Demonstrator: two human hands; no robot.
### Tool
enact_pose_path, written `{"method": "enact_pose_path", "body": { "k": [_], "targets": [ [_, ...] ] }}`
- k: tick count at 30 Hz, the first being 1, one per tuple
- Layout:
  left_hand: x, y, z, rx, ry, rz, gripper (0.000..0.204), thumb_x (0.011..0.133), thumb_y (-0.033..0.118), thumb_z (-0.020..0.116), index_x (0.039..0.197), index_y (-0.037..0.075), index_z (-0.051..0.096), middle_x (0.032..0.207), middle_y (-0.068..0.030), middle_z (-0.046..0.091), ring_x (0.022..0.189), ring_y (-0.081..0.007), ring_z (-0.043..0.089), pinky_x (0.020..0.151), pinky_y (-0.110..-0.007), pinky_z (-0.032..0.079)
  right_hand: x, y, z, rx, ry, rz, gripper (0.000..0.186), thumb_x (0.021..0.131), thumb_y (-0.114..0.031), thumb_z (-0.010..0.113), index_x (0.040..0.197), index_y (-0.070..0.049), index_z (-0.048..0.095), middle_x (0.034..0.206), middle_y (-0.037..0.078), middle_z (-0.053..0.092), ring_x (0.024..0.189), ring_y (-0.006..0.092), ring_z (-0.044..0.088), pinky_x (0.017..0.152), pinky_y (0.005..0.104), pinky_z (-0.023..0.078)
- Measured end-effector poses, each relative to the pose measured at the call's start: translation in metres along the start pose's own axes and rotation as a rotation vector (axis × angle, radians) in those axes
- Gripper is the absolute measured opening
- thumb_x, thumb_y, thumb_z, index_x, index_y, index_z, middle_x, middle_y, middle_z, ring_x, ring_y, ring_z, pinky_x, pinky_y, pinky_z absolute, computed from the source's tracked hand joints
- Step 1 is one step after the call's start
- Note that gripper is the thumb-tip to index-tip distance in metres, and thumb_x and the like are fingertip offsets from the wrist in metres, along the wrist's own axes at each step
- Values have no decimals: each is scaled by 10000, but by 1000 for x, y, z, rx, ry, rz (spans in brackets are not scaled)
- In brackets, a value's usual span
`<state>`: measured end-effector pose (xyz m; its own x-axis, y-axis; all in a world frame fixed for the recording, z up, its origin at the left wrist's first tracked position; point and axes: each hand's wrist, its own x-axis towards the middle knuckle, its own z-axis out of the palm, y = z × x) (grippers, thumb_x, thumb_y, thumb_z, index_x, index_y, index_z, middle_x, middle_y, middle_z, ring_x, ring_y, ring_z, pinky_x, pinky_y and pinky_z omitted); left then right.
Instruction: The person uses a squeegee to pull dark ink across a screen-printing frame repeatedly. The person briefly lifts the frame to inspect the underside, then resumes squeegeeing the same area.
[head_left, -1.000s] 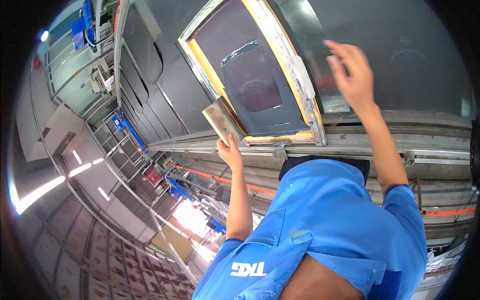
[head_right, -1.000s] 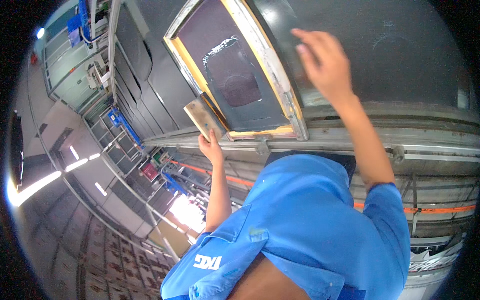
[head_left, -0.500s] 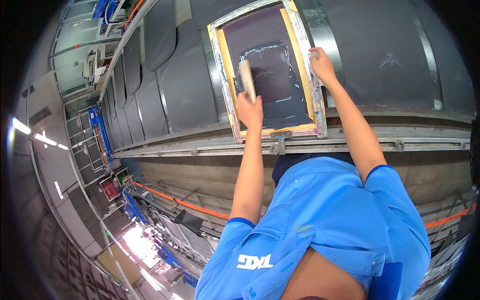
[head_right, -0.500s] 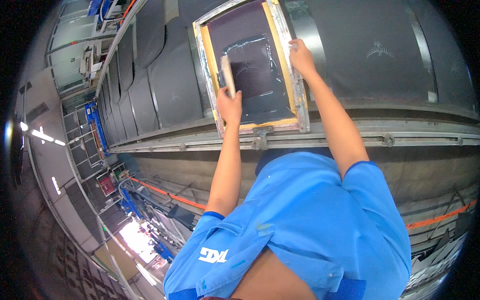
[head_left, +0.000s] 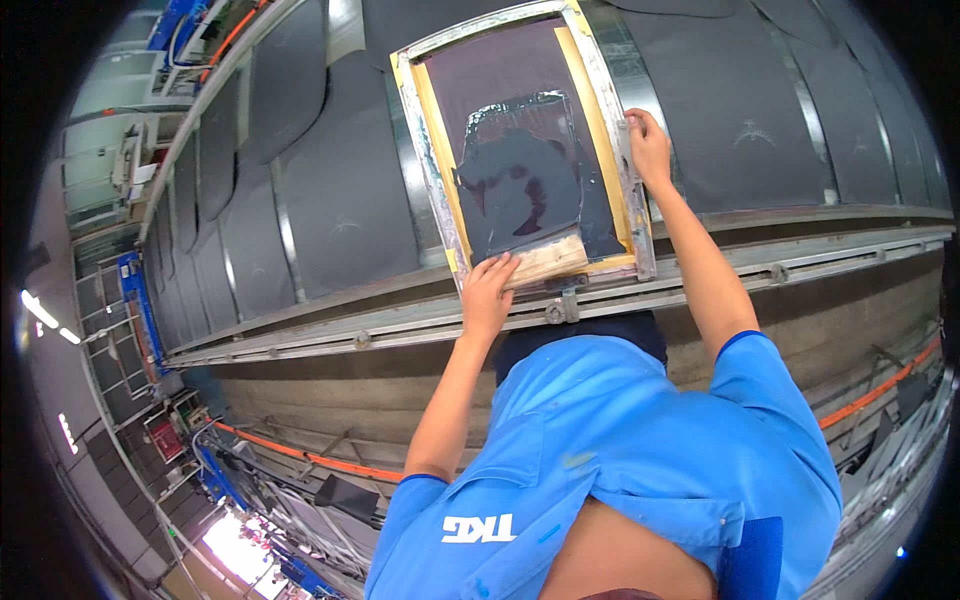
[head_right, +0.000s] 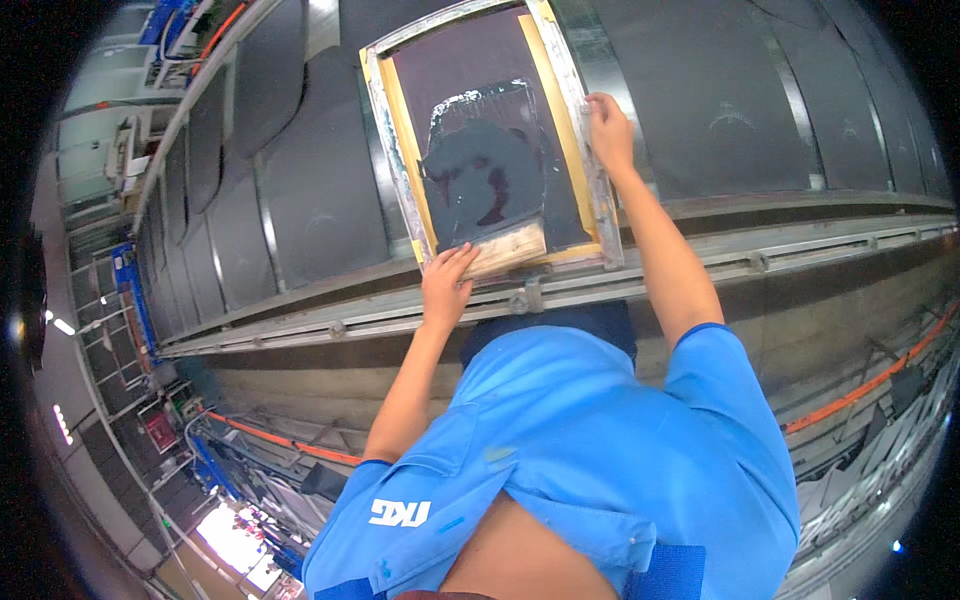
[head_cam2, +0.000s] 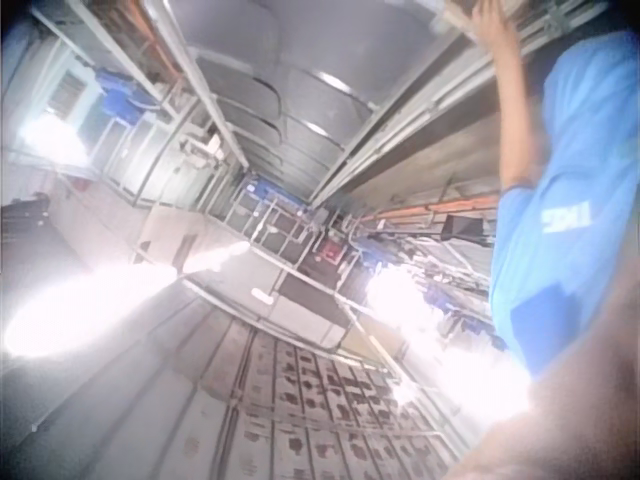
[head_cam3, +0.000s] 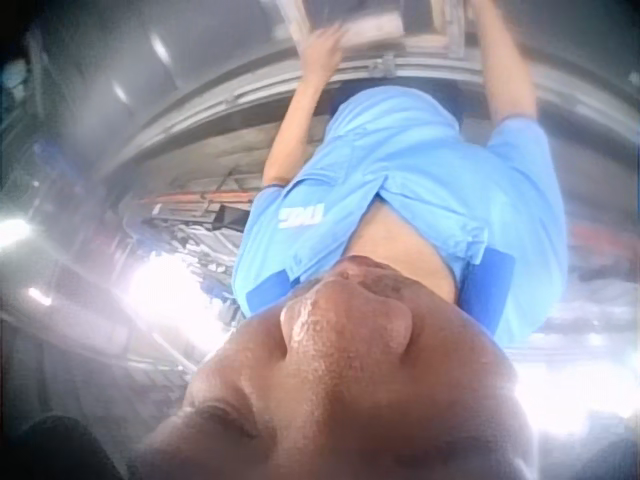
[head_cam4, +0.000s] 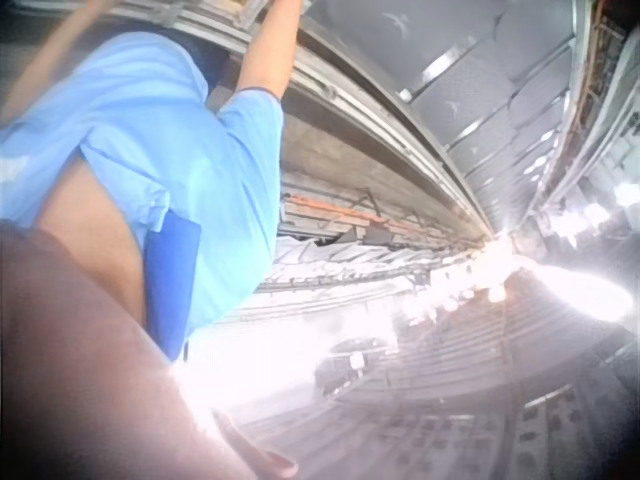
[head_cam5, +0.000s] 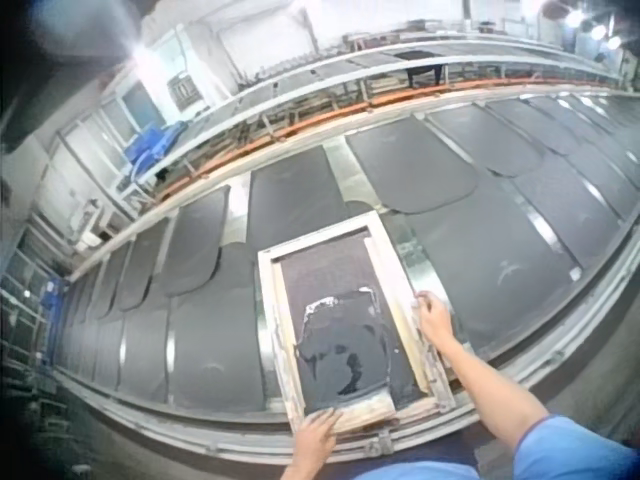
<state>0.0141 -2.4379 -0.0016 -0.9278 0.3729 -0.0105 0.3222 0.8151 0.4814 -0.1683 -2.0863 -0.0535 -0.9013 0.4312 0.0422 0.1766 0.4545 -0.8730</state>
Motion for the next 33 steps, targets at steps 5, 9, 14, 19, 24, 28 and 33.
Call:
{"method": "enact_pose_path", "body": {
  "k": [5, 9, 14, 19, 24, 28, 33],
  "targets": [
    [-23, 9, -7, -42, 3, 79, 627, 688, 14, 757, 1290, 173, 688, 1336, -33, 681, 1242, -262, 613, 941, -397, 464, -2, 12, 4, -107, -23, 26, 242, 1019, -287, 578, 1154, -129, 701, 739, 126, 634, 679, 246, 600, 686, 394, 471],
    [-33, 4, 12, 16, -18, 88, 673, 661, 12, 779, 1298, 208, 688, 1347, -8, 680, 1268, -252, 618, 967, -410, 456, 6, 19, 11, -97, -28, -7, 243, 1025, -286, 579, 1161, -141, 718, 601, 49, 509, 581, 136, 484, 604, 344, 421],
    [19, -12, 27, 85, 106, 159, 625, 704, -12, 747, 1295, 182, 681, 1343, -45, 675, 1255, -265, 625, 1027, -441, 476, 12, 5, -10, -377, -217, -27, 299, 1007, -317, 598, 1225, -141, 701, 1056, 140, 647, 985, 272, 614, 860, 410, 492],
    [134, -51, -2, -15, 78, 40, 497, 724, 13, 754, 1204, 133, 717, 1251, -89, 713, 1180, -314, 660, 993, -429, 527, 13, -65, -21, -629, -417, -580, 521, 899, -431, 712, 1302, -103, 666, 1356, 136, 614, 1241, 334, 567, 1024, 456, 468],
    [234, -52, -59, -129, -28, -170, 364, 753, 64, 736, 1102, 155, 786, 1009, -155, 749, 953, -347, 714, 870, -420, 567, 34, -121, 21, -554, -721, -548, 498, 796, -306, 818, 1216, -63, 705, 1191, 157, 675, 1129, 344, 637, 961, 441, 523],
    [255, -59, -47, -131, 23, -174, 363, 733, 67, 751, 1087, 140, 788, 994, -157, 749, 936, -351, 715, 859, -406, 567, 45, -85, 48, -441, -612, -563, 338, 767, -93, 790, 1096, -33, 741, 1017, 162, 682, 1001, 369, 672, 893, 440, 551],
    [171, -53, -9, -171, 54, -84, 465, 675, 4, 789, 1129, 100, 764, 1117, -112, 752, 1045, -312, 708, 927, -382, 561, -38, -64, 17, -369, -626, -480, 409, 747, -13, 759, 1150, -17, 684, 1105, 158, 627, 1074, 361, 623, 915, 440, 534]
  ]
}}
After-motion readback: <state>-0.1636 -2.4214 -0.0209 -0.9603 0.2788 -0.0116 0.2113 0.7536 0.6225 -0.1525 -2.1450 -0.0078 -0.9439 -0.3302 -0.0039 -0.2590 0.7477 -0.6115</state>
